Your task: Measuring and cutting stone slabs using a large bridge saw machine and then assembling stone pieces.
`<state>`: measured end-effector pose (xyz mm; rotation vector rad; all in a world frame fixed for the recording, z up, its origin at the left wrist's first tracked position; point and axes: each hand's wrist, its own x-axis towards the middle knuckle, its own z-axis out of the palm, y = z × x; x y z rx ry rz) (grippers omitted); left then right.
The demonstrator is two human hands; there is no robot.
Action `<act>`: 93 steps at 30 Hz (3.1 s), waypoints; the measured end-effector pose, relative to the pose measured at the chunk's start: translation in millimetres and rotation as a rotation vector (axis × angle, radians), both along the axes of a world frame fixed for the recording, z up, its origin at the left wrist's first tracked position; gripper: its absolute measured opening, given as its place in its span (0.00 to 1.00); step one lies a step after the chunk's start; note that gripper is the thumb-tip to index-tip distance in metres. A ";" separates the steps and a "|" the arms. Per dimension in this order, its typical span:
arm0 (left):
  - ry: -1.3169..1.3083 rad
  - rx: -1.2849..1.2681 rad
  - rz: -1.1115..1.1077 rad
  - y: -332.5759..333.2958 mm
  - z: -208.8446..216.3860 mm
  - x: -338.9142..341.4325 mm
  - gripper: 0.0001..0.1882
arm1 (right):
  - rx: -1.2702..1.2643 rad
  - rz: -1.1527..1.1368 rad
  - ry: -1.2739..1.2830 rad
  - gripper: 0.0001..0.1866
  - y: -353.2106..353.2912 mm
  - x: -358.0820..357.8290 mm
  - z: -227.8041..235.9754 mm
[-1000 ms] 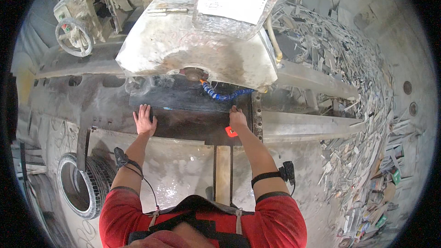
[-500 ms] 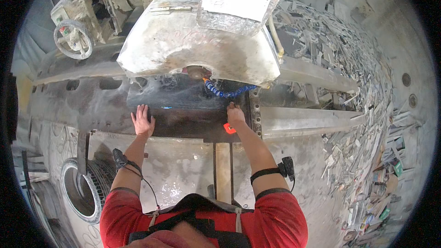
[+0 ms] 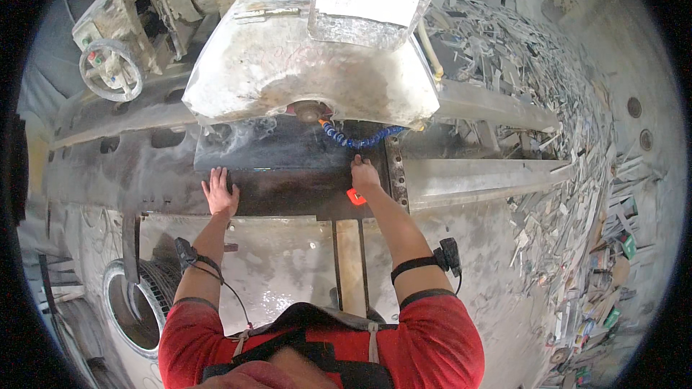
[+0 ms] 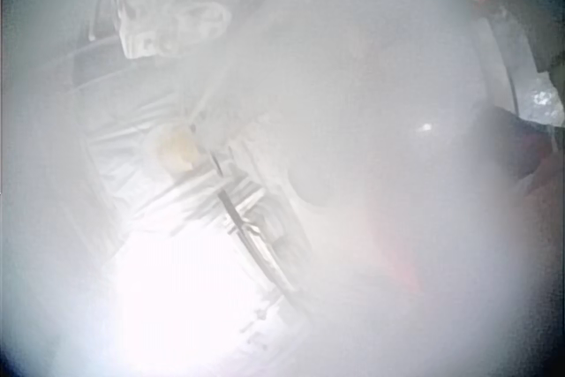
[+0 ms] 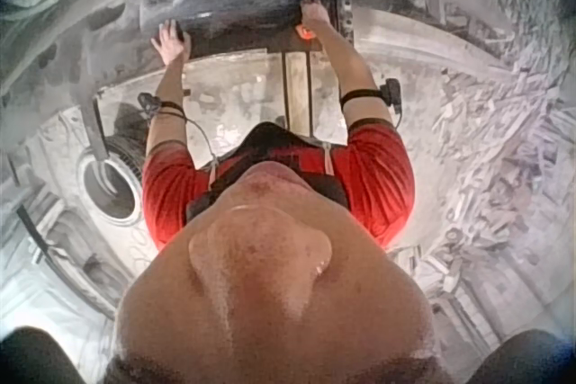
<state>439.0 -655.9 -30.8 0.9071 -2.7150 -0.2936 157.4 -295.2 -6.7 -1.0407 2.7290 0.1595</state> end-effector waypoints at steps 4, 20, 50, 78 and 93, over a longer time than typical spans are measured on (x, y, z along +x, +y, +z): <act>-0.007 -0.003 0.003 -6.7 -2.8 3.6 0.35 | -0.029 0.029 0.019 0.30 -4.1 2.3 -6.2; -0.034 -0.018 0.007 -27.5 -3.7 13.3 0.36 | 0.024 0.036 0.043 0.29 -25.2 11.9 -7.8; -0.067 -0.004 0.011 -61.2 -0.9 27.9 0.34 | -0.090 -0.021 0.057 0.25 -61.9 32.7 -10.8; -0.062 -0.049 0.012 -92.0 -12.3 40.6 0.34 | -0.086 -0.026 0.078 0.28 -85.9 38.5 -29.2; -0.005 -0.063 0.011 -98.0 -32.8 45.6 0.35 | -0.139 0.048 0.120 0.27 -86.7 43.7 -29.2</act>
